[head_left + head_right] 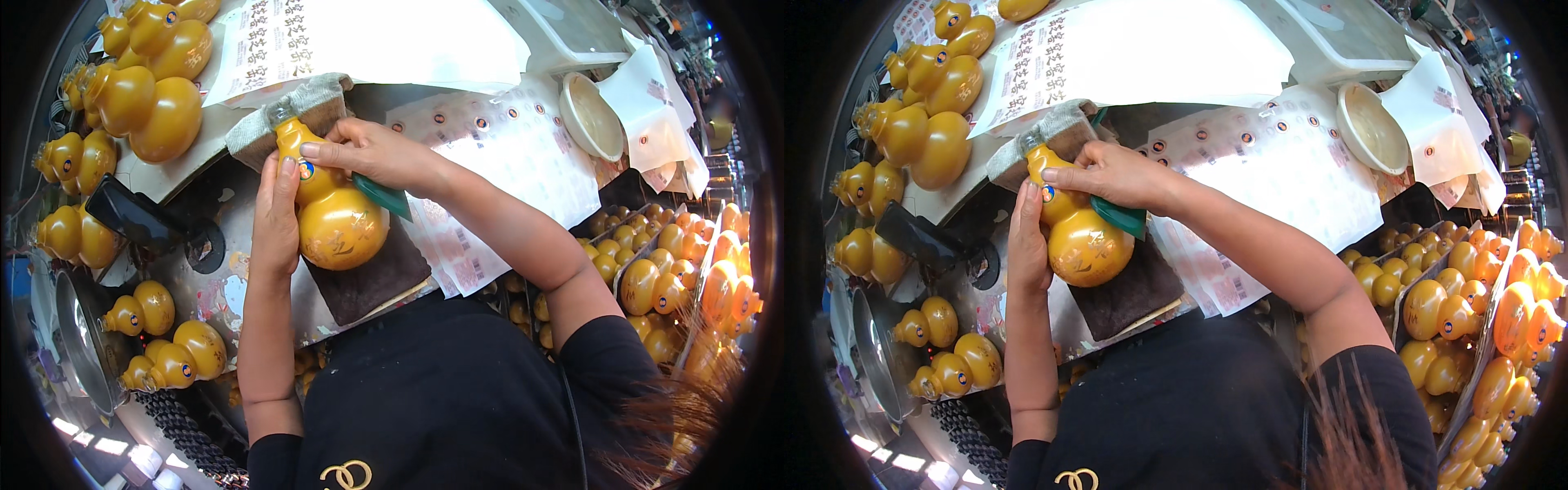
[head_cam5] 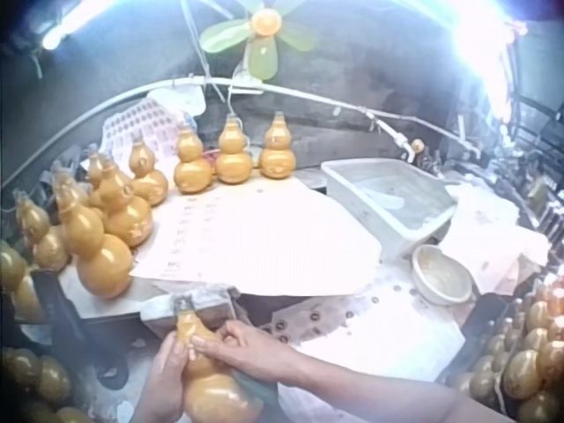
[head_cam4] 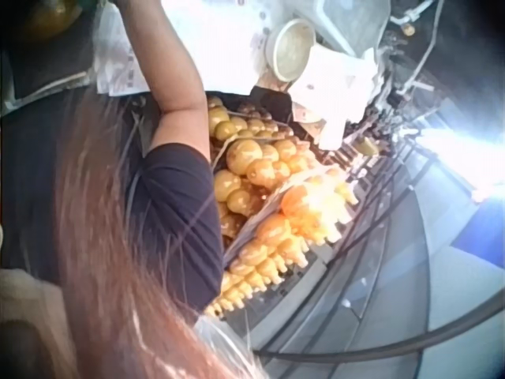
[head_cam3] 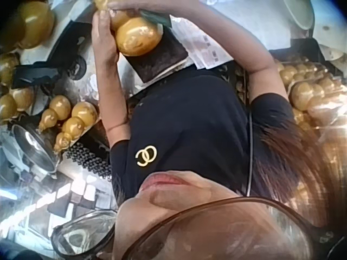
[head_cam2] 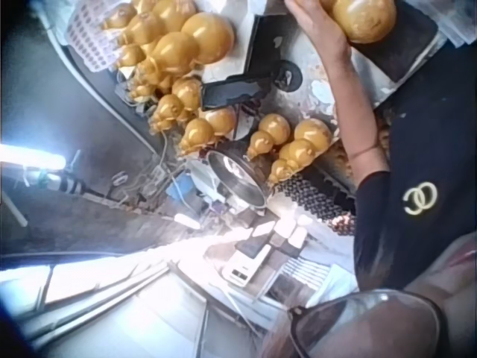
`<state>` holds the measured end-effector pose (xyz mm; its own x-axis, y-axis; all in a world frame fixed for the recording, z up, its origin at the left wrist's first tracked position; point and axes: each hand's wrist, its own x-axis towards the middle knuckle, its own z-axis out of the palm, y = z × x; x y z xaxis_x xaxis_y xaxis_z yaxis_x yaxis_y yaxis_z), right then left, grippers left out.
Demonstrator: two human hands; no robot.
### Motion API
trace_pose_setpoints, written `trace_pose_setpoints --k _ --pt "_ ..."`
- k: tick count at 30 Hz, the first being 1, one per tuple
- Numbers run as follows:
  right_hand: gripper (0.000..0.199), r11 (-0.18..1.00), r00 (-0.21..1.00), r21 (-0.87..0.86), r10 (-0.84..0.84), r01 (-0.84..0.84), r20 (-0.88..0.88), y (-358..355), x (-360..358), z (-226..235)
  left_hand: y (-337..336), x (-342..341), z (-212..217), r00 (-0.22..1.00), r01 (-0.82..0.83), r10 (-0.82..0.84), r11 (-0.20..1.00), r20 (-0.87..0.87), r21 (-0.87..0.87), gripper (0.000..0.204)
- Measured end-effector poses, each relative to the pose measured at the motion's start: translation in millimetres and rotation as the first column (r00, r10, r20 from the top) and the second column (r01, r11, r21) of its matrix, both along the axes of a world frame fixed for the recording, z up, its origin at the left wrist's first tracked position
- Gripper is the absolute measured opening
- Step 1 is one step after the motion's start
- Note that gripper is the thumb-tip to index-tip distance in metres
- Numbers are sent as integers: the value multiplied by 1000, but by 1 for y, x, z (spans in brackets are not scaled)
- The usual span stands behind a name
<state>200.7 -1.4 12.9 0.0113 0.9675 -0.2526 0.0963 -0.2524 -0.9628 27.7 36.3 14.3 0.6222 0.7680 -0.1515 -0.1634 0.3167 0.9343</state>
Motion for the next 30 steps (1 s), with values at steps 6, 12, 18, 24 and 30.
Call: trace_pose_setpoints --k 6,12,18,24,30 --pt "56 1000 999 5 14 -14 -46 -4 0 7 3 -3 -5 999 8 -6 999 37 -35 42" --pt "57 998 992 -15 56 -55 115 3 3 12 4 -2 3 994 -17 41 976 105 -217 42" --pt "63 1000 989 -16 27 -25 143 7 -1 -1 9 -3 -5 1000 29 -29 999 5 -19 43" --pt "65 923 901 -306 -323 232 -290 -12 13 2 15 -11 7 992 92 -73 978 107 -189 47" --pt "29 950 833 100 -205 296 -514 -39 16 24 12 -12 3 985 164 -163 987 -64 3 53"
